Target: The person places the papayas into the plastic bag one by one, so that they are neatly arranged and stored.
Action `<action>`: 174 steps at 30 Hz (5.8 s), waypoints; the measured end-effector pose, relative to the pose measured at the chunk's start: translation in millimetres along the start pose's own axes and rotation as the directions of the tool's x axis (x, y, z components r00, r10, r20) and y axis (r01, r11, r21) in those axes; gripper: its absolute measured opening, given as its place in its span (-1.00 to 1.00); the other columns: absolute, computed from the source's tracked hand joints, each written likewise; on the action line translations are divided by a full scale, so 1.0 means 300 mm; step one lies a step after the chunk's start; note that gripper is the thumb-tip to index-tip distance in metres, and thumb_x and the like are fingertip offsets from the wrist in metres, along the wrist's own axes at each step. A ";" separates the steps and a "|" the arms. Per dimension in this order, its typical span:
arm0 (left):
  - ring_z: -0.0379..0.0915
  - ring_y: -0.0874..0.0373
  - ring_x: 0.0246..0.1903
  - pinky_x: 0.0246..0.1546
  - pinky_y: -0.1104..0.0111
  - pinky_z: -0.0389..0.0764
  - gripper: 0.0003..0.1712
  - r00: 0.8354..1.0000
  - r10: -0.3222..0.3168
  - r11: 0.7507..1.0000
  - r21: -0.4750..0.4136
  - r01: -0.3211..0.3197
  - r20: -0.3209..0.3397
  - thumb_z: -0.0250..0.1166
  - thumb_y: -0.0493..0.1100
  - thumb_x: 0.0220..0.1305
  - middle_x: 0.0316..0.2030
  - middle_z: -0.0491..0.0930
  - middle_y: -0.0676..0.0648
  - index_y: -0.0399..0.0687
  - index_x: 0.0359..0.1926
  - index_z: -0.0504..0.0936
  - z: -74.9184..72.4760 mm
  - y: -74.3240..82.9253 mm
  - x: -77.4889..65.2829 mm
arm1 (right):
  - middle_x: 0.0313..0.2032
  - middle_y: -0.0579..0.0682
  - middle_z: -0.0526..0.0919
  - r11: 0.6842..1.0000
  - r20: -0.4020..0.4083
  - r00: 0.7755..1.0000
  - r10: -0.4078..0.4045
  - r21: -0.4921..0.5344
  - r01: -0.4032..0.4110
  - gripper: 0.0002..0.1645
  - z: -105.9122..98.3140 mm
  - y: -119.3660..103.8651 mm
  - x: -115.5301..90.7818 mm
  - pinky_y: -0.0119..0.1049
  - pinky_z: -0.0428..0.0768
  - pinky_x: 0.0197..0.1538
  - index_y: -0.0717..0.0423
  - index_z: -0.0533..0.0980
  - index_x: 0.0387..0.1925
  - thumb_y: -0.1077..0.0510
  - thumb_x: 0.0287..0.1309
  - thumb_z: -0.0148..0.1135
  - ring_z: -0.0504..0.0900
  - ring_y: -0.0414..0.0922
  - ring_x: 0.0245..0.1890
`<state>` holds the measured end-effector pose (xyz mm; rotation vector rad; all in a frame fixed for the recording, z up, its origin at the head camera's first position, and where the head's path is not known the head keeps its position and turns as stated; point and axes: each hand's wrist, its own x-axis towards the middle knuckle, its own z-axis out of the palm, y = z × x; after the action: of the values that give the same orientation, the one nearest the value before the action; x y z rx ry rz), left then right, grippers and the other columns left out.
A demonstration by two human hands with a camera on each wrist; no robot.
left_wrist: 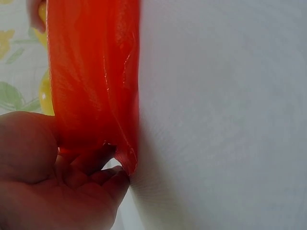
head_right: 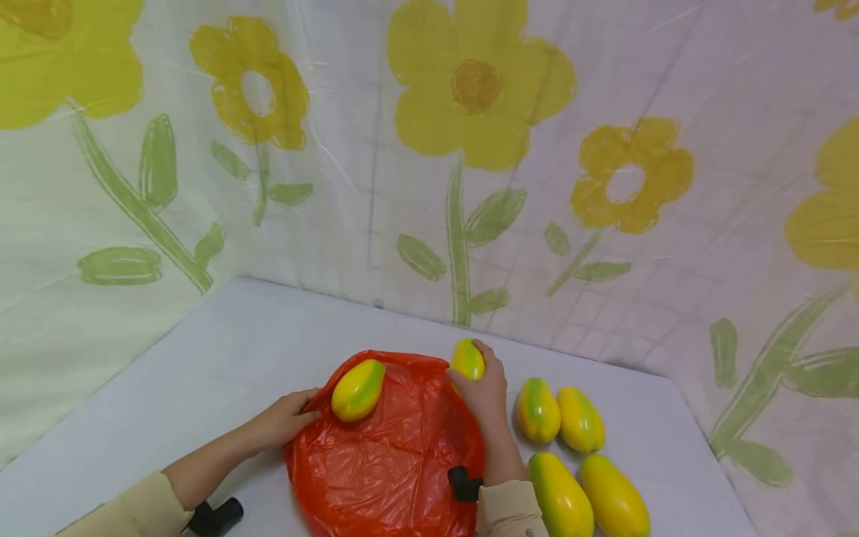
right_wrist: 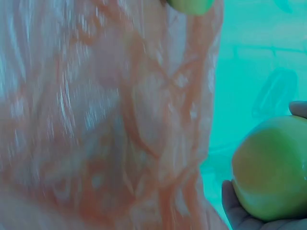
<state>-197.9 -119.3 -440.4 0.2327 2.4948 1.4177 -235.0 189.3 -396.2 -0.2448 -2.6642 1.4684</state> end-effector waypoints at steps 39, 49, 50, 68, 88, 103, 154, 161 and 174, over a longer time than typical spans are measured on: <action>0.49 0.16 -0.41 -0.32 0.33 0.67 -0.52 1.000 0.015 1.000 0.007 -0.015 0.009 0.04 -0.32 0.30 0.02 0.54 -0.18 -0.22 0.25 0.34 -0.001 0.002 0.000 | 0.09 0.05 0.42 0.993 0.055 0.998 -0.042 0.111 0.036 -0.22 0.252 -0.090 -0.043 -0.11 0.59 -0.02 -0.14 0.25 0.29 0.04 0.00 0.32 0.42 0.00 -0.04; 0.49 0.17 -0.43 -0.34 0.34 0.67 -0.52 1.000 0.012 1.000 -0.001 -0.012 0.017 0.04 -0.32 0.30 0.00 0.55 -0.18 -0.23 0.25 0.34 -0.002 0.000 0.001 | 0.14 0.05 0.40 0.990 0.089 0.995 -0.043 0.141 0.030 -0.22 0.284 -0.099 -0.059 -0.04 0.56 0.05 -0.13 0.26 0.29 0.05 0.00 0.32 0.42 0.03 0.00; 0.49 0.17 -0.43 -0.35 0.34 0.67 -0.52 1.000 0.014 1.000 0.000 -0.014 0.017 0.04 -0.32 0.30 0.00 0.55 -0.18 -0.23 0.24 0.34 -0.001 -0.001 0.001 | 0.14 0.05 0.40 0.989 0.092 0.995 -0.044 0.142 0.031 -0.22 0.286 -0.099 -0.060 -0.04 0.56 0.05 -0.12 0.26 0.29 0.05 0.00 0.31 0.42 0.03 0.00; 0.49 0.18 -0.46 -0.41 0.38 0.65 -0.52 0.999 0.033 0.999 0.021 -0.033 0.023 0.03 -0.33 0.30 -0.02 0.55 -0.20 -0.28 0.24 0.33 -0.007 -0.003 -0.002 | 0.17 0.07 0.38 0.994 0.104 0.994 -0.045 0.104 0.034 -0.19 0.318 -0.095 -0.065 -0.03 0.57 0.04 -0.09 0.26 0.29 0.04 -0.03 0.34 0.42 0.02 0.01; 0.48 0.16 -0.45 -0.41 0.38 0.65 -0.51 0.999 0.044 0.999 0.004 -0.044 0.023 0.01 -0.33 0.29 0.00 0.54 -0.20 -0.29 0.25 0.32 -0.001 -0.003 0.006 | 0.22 0.12 0.32 0.995 0.170 0.982 -0.085 0.066 0.074 -0.15 0.317 -0.048 -0.061 0.07 0.51 0.11 0.00 0.17 0.35 0.03 0.04 0.30 0.39 0.06 0.07; 0.48 0.16 -0.50 -0.45 0.37 0.64 -0.53 0.998 0.046 0.999 0.003 -0.046 0.037 0.02 -0.32 0.30 -0.13 0.56 -0.14 -0.26 0.24 0.33 -0.005 -0.006 0.004 | 0.27 0.10 0.24 0.998 0.198 0.980 0.018 0.063 -0.031 0.05 0.309 -0.049 -0.069 0.15 0.46 0.14 -0.04 -0.07 0.43 -0.08 0.02 0.28 0.34 0.08 0.14; 0.48 0.16 -0.48 -0.44 0.39 0.64 -0.52 0.998 0.055 0.998 0.013 -0.055 0.027 0.01 -0.33 0.30 -0.05 0.55 -0.19 -0.27 0.24 0.32 -0.002 -0.004 0.005 | 0.24 0.11 0.29 0.996 0.228 0.974 -0.011 0.088 -0.009 -0.04 0.265 -0.057 -0.073 0.12 0.45 0.16 0.00 0.05 0.38 -0.10 0.04 0.29 0.35 0.08 0.14; 0.48 0.16 -0.46 -0.42 0.38 0.65 -0.52 0.999 0.048 0.999 0.016 -0.048 0.023 0.02 -0.33 0.30 -0.04 0.55 -0.19 -0.28 0.24 0.33 0.000 -0.004 0.005 | 0.32 0.13 0.21 0.997 0.190 0.982 0.006 0.074 -0.021 -0.07 0.245 -0.050 -0.071 0.18 0.39 0.19 0.00 0.06 0.38 -0.14 0.06 0.25 0.29 0.14 0.21; 0.48 0.16 -0.49 -0.43 0.37 0.65 -0.52 0.999 0.041 0.999 0.013 -0.041 0.026 0.02 -0.33 0.30 -0.07 0.56 -0.18 -0.27 0.24 0.33 0.001 -0.007 0.005 | 0.36 0.18 0.14 0.999 0.172 0.985 -0.035 -0.001 0.036 -0.01 0.127 -0.052 -0.094 0.26 0.29 0.23 -0.03 0.07 0.38 -0.13 -0.02 0.32 0.22 0.21 0.30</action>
<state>-199.3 -119.6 -442.5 0.3040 2.4936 1.4050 -214.7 144.3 -403.4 -0.0736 -2.7884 1.5388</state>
